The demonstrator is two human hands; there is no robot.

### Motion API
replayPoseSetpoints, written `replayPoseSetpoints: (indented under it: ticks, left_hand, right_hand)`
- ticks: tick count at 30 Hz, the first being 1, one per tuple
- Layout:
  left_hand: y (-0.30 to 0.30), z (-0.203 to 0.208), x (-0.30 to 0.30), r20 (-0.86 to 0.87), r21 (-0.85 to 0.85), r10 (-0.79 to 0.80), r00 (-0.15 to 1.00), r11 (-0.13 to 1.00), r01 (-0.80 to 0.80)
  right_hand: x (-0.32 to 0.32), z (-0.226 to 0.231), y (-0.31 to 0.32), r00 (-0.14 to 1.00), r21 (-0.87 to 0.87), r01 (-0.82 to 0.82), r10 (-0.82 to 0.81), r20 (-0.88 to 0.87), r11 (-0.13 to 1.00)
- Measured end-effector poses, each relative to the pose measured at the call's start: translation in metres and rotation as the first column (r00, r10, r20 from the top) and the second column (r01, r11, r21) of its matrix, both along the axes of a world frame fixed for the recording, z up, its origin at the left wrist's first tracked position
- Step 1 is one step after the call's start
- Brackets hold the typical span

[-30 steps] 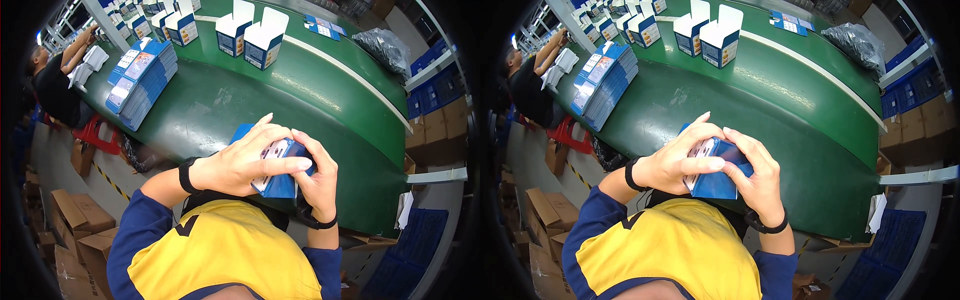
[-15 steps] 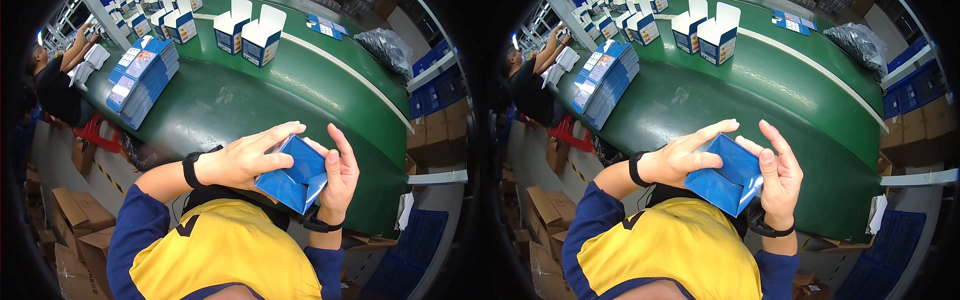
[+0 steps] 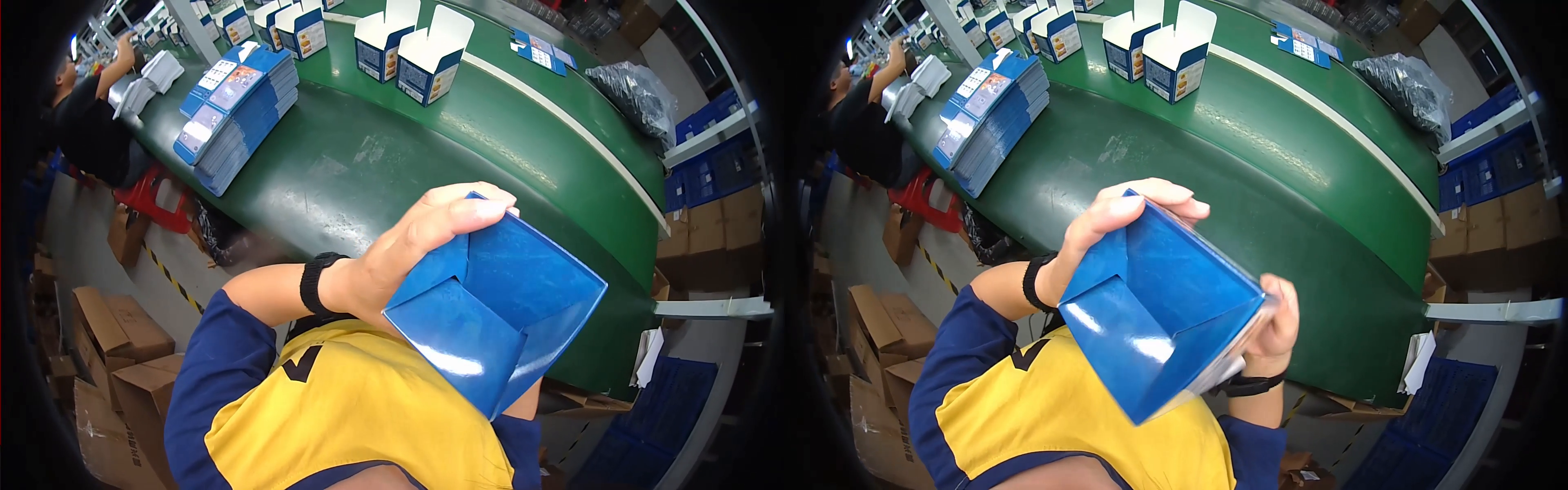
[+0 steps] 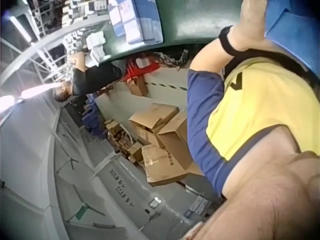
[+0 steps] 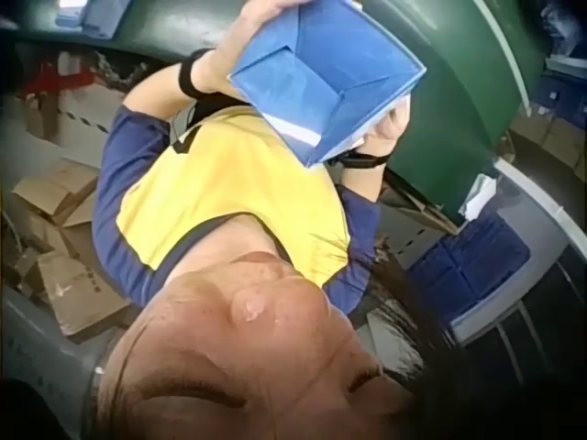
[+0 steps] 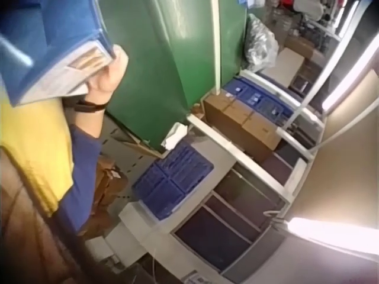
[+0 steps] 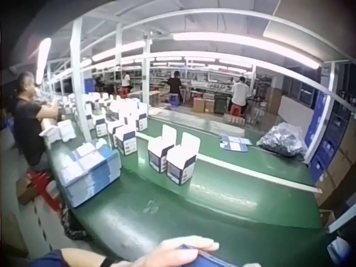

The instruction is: The person folds blue and white cardboard boxes by hand, inserts a paper pamphlet into each, and places the assembled boxes onto the green conveyor belt.

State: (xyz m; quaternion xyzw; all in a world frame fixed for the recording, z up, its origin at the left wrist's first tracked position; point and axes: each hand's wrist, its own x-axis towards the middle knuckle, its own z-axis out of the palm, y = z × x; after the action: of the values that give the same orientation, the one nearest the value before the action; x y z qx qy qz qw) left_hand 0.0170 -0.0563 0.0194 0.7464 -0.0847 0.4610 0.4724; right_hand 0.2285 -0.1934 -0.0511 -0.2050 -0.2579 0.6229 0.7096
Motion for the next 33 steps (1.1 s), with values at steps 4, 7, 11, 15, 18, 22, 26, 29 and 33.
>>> replayPoseSetpoints:
  ticks: [4,7,11,15,18,22,26,29,33]
  left_hand:
    - [-0.012,0.0,0.0,-0.055,-0.106,-0.097,0.994,0.99,0.091]
    - [-0.015,0.001,-0.002,-0.193,-0.08,-0.175,0.965,0.984,0.162]
    - [-0.019,-0.014,0.002,-0.223,-0.087,-0.311,0.924,0.95,0.299]
    - [-0.011,-0.004,-0.005,-0.022,-0.445,-0.38,0.925,0.832,0.331]
    - [0.028,0.021,-0.016,-0.101,-0.061,0.019,0.995,0.998,-0.026]
    - [0.065,0.006,-0.029,0.126,0.77,0.299,0.946,0.572,-0.283]
    - [0.091,0.007,-0.055,0.083,0.835,0.381,0.921,0.477,-0.272]
    - [0.119,0.038,-0.114,-0.135,0.955,0.9,0.413,0.23,-0.188]
    - [0.175,0.055,-0.22,-0.428,0.831,0.899,-0.091,0.352,-0.432]
  right_hand:
    - [0.012,0.001,-0.003,0.978,-0.086,0.064,-0.046,0.205,0.994]
    - [0.014,0.005,0.0,0.936,-0.126,0.129,-0.079,0.342,0.984]
    - [0.011,0.005,0.004,0.859,-0.16,0.216,-0.11,0.5,0.963]
    - [0.005,0.006,0.011,0.756,-0.168,0.309,-0.135,0.64,0.936]
    - [0.0,0.015,0.025,0.69,-0.152,0.364,-0.156,0.707,0.919]
    - [-0.021,0.058,0.062,0.991,-0.226,-0.096,0.114,0.067,0.969]
    - [-0.022,0.068,0.132,0.873,-0.274,-0.356,0.422,0.243,0.893]
    - [-0.003,0.065,0.208,0.608,-0.095,0.166,-0.026,0.793,0.982]
    - [0.058,-0.012,0.319,-0.001,0.335,0.465,-0.378,0.926,0.82]
